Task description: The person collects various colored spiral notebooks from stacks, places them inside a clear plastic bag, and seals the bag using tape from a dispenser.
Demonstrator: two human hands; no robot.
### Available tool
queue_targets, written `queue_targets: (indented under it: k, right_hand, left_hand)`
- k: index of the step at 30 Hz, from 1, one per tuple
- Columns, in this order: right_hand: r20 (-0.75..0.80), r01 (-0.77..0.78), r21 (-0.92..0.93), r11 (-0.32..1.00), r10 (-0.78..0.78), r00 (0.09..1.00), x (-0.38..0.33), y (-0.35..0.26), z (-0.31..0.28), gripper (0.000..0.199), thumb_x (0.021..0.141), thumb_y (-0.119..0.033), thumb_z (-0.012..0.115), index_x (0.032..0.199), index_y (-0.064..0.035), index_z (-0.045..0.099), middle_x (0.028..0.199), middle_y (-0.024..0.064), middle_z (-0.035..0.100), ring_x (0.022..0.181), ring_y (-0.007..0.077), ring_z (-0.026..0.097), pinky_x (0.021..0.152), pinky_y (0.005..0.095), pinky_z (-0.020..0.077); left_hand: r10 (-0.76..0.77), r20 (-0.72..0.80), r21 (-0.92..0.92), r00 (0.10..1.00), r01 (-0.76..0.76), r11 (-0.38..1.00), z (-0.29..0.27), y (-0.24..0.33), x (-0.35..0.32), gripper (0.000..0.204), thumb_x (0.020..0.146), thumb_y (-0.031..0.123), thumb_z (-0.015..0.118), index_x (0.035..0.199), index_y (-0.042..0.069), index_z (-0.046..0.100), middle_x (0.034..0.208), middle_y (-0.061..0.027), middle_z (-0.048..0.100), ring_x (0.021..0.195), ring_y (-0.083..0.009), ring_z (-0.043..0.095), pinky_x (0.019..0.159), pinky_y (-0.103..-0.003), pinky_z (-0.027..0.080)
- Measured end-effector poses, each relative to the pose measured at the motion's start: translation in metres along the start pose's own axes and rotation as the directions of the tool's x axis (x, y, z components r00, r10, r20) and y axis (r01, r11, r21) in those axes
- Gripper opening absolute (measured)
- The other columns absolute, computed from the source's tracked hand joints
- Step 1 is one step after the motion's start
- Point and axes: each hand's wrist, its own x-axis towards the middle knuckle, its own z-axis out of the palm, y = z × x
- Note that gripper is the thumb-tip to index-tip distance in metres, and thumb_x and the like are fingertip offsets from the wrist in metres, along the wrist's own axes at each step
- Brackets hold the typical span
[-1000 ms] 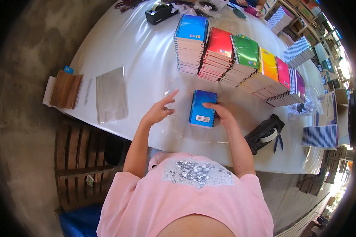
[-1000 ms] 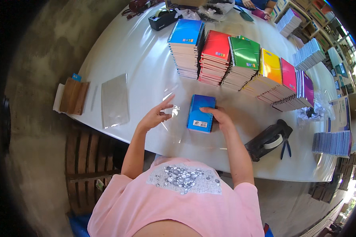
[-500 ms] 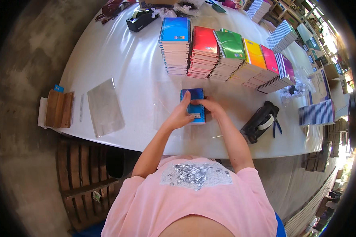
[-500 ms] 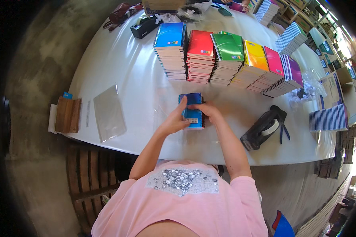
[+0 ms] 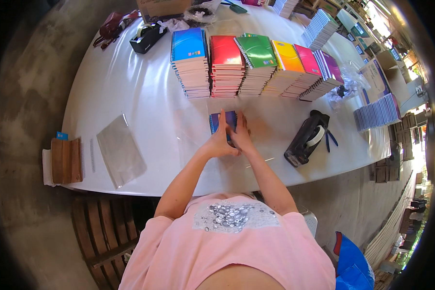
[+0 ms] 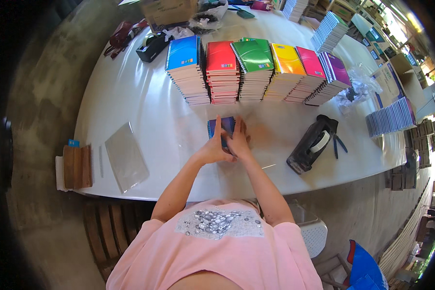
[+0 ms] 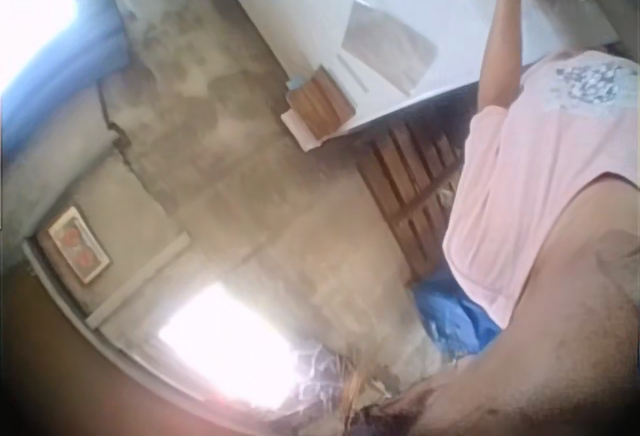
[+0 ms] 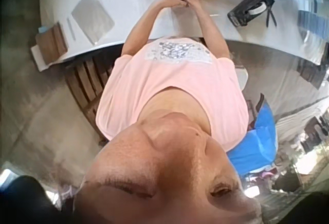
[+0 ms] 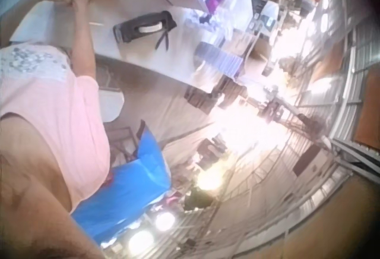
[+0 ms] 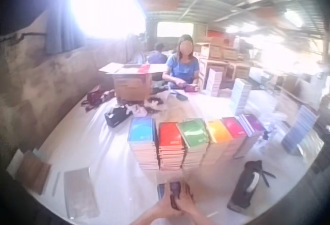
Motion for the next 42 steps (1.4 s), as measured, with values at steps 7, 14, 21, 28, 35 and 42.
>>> queue_targets:
  k: [7,14,21,28,35,42]
  right_hand:
    - [0.011,-0.027,-0.119,0.993,0.029,1.000,0.001,0.012,0.003,0.078,0.090,-0.044,0.045,0.145,-0.0060,0.005,0.151,0.0126,0.007,0.140,0.0314,0.003,0.102,0.0657,0.0093]
    - [-0.417,-0.435,-0.514,0.739,0.228,0.880,-0.071,0.046,0.002,0.064,0.089,-0.040,0.047,0.139,-0.0043,0.029,0.152,0.0133,0.004,0.140,0.0294,0.002,0.105,0.0625,0.0064]
    - [-0.559,-0.088,-0.039,0.995,0.051,0.828,-0.072,0.058,0.002,0.040,0.073,-0.013,0.065,0.112,-0.0105,0.057,0.127,0.0149,0.048,0.119,0.0321,0.045,0.100,0.0509,0.0296]
    - [-0.313,-0.405,-0.065,0.912,0.367,0.876,-0.056,0.040,-0.043,0.018,0.070,-0.015,0.071,0.081,-0.0041,0.061,0.080,0.0121,0.065,0.078,0.0244,0.063,0.066,0.0322,0.0466]
    - [-0.071,-0.116,0.585,0.803,0.193,0.979,-0.045,0.020,-0.055,0.024,0.073,-0.017,0.068,0.091,-0.0011,0.066,0.073,0.0073,0.063,0.066,0.0123,0.057,0.060,0.0285,0.0444]
    - [0.031,0.051,0.071,0.996,-0.053,0.998,-0.067,-0.004,-0.008,0.032,0.078,-0.001,0.055,0.110,-0.0010,0.059,0.098,0.0097,0.063,0.084,0.0154,0.059,0.075,0.0308,0.0472]
  left_hand:
    - [0.414,-0.095,0.662,0.905,-0.253,0.705,-0.002,-0.057,0.003,0.066,0.073,0.017,0.070,0.133,0.007,0.043,0.140,-0.0130,0.039,0.125,-0.0284,0.042,0.093,-0.045,0.040]
    - [0.108,-0.082,0.772,0.991,-0.005,0.636,-0.009,-0.013,-0.011,0.060,0.075,0.023,0.068,0.129,0.007,0.046,0.143,-0.0071,0.036,0.131,-0.0231,0.034,0.094,-0.050,0.037]
    - [0.074,-0.014,0.825,0.997,-0.030,0.564,-0.003,-0.007,-0.007,0.064,0.077,0.023,0.067,0.132,0.007,0.040,0.146,-0.0060,0.031,0.133,-0.0229,0.030,0.091,-0.055,0.039]
    - [0.003,-0.014,0.836,1.000,0.010,0.548,-0.001,-0.003,0.001,0.067,0.077,0.020,0.068,0.134,0.008,0.035,0.141,-0.0057,0.034,0.131,-0.0262,0.031,0.083,-0.065,0.040]
    - [0.039,0.027,0.764,0.999,-0.046,0.644,0.001,0.011,0.001,0.082,0.080,0.012,0.062,0.143,0.034,0.015,0.133,-0.0076,0.038,0.123,-0.0396,0.037,0.078,-0.068,0.042]
    - [0.030,-0.055,0.801,0.998,0.026,0.599,0.013,0.008,0.018,0.077,0.069,0.004,0.066,0.137,0.020,0.034,0.119,-0.0048,0.046,0.106,-0.0417,0.050,0.070,-0.052,0.051]
